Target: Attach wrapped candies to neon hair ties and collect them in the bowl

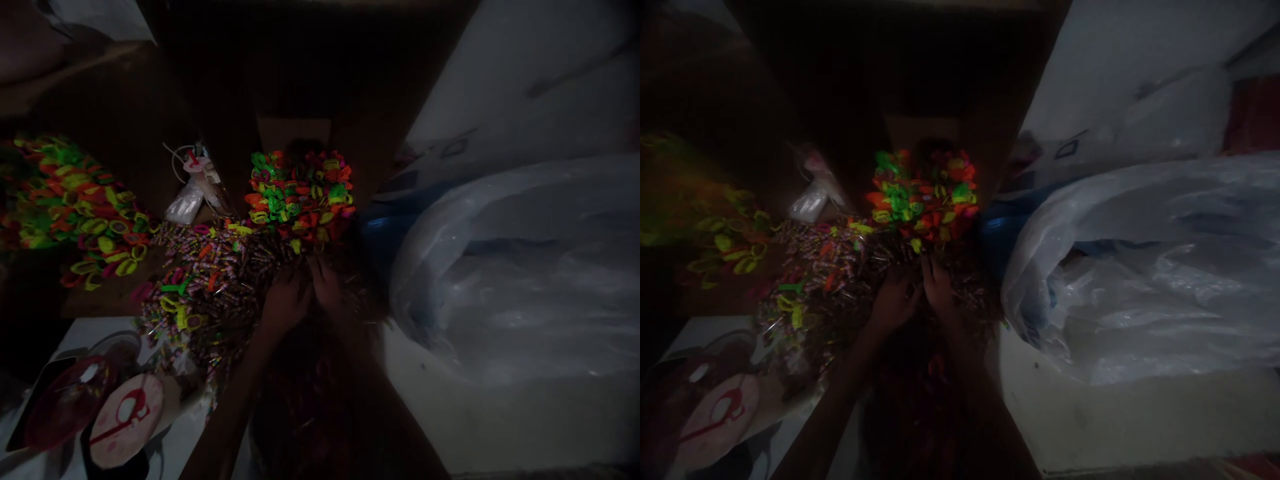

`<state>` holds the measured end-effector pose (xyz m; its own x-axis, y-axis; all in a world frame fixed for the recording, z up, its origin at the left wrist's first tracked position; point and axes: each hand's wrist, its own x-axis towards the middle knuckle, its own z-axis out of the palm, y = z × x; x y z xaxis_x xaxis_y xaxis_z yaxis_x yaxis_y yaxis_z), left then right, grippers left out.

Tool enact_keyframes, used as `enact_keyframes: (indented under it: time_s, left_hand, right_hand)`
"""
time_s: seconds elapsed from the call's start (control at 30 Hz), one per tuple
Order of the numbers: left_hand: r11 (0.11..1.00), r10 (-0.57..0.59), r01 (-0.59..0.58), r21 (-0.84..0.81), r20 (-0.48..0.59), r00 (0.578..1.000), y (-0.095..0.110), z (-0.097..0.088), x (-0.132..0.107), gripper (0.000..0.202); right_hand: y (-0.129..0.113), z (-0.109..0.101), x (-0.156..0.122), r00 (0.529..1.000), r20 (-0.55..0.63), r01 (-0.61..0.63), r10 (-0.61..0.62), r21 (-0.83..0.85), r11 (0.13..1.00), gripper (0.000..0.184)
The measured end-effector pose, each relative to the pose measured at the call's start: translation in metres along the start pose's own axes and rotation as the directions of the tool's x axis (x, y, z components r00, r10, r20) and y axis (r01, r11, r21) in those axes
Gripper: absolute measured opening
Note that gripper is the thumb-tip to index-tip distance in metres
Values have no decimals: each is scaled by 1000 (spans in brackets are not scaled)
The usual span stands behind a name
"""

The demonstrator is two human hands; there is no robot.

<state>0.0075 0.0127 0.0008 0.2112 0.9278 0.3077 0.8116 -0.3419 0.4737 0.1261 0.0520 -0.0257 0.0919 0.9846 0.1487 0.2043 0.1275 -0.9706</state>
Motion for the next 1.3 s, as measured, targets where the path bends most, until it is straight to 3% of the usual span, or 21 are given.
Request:
enact_keyframes:
  time_s: [0.2, 0.3, 0.63, 0.9, 1.0, 1.1, 1.13, 1.17, 1.23, 1.27, 1.3]
  left_hand:
    - [998, -68, 68, 3, -43, 997, 0, 4, 0, 43]
    - [999, -42, 43, 25, -25, 999, -1, 4, -1, 45]
    - [991, 56, -50, 123, -46, 997, -1, -4, 2, 32]
    - [989, 61, -61, 132, 3, 998, 8, -4, 4, 17]
    - [985, -25, 19, 171, 32, 999, 12, -18, 7, 15]
    - [978, -105, 84, 193, 102, 989, 18, -52, 4, 19]
    - [983, -122, 95, 154, 175, 977, 21, -66, 1, 21]
    - [993, -109, 92, 69, 318, 942, 23, -79, -3, 21]
    - [975, -21, 153, -159, 624, 781, 24, -97, -9, 25]
    - [952, 13, 202, -230, 689, 724, 23, -99, -11, 31]
    - [933, 21, 239, -270, 703, 710, 21, -97, -12, 36]
  right_hand:
    - [-1, 0, -2, 999, -27, 20, -20, 21, 1000, 36]
    - [0, 2, -2, 999, -24, 45, -45, 3, 999, 35]
    - [3, 1, -2, 999, -4, 43, -44, -145, 989, 39]
    - [-1, 4, -2, 999, -13, 38, -39, -90, 995, 37]
    - [-1, 4, 0, 999, -42, 4, -3, 16, 1000, 37]
    - [2, -4, 6, 989, -129, -56, 73, 128, 990, 45]
    - [4, -7, 8, 982, -170, -62, 85, 138, 988, 48]
    - [6, -11, 9, 975, -208, -56, 82, 127, 990, 50]
    - [11, -16, 11, 969, -245, -28, 43, 64, 998, 50]
    - [13, -16, 12, 971, -238, -15, 20, 26, 1000, 49]
    - [14, -16, 12, 975, -220, -8, 6, -10, 1000, 49]
